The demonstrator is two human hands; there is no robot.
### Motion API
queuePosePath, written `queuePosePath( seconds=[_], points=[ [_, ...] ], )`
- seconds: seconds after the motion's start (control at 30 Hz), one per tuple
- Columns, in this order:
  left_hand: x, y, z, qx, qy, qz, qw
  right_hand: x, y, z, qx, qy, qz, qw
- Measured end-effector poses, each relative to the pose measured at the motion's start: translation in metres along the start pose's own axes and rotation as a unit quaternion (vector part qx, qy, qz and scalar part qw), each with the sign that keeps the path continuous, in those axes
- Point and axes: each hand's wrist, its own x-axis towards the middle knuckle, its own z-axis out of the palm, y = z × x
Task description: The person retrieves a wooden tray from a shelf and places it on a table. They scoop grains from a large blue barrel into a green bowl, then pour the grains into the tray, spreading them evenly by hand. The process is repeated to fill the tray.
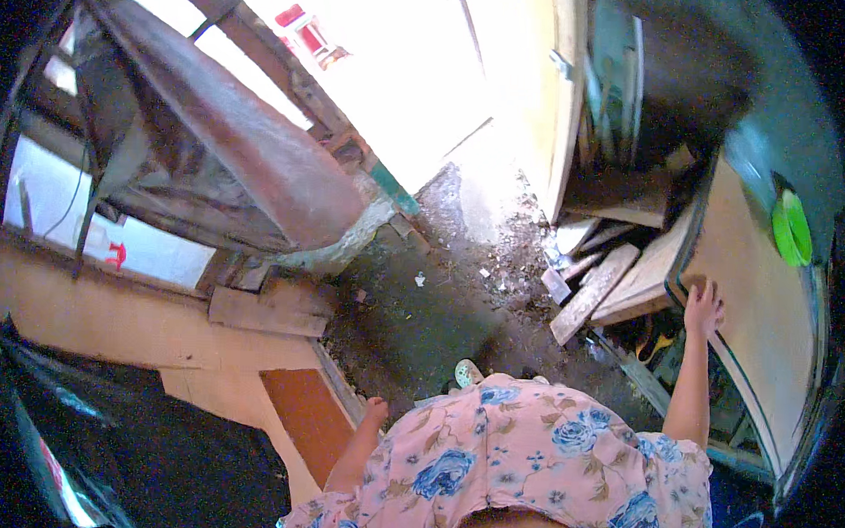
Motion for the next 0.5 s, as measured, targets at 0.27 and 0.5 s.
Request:
queuePosePath(
  seconds=[0.27, 0.5],
  points=[
    [-0.025, 0.153, 0.017, 0.119, -0.117, 0.164, 0.972, -0.004, -0.022, -0.011, 0.209, 0.169, -0.399, 0.877],
    [-0.001, 0.234, 0.084, 0.058, -0.217, 0.137, 0.965, -0.112, -0.042, 0.051, 0.223, -0.284, -0.419, 0.833]
  ],
)
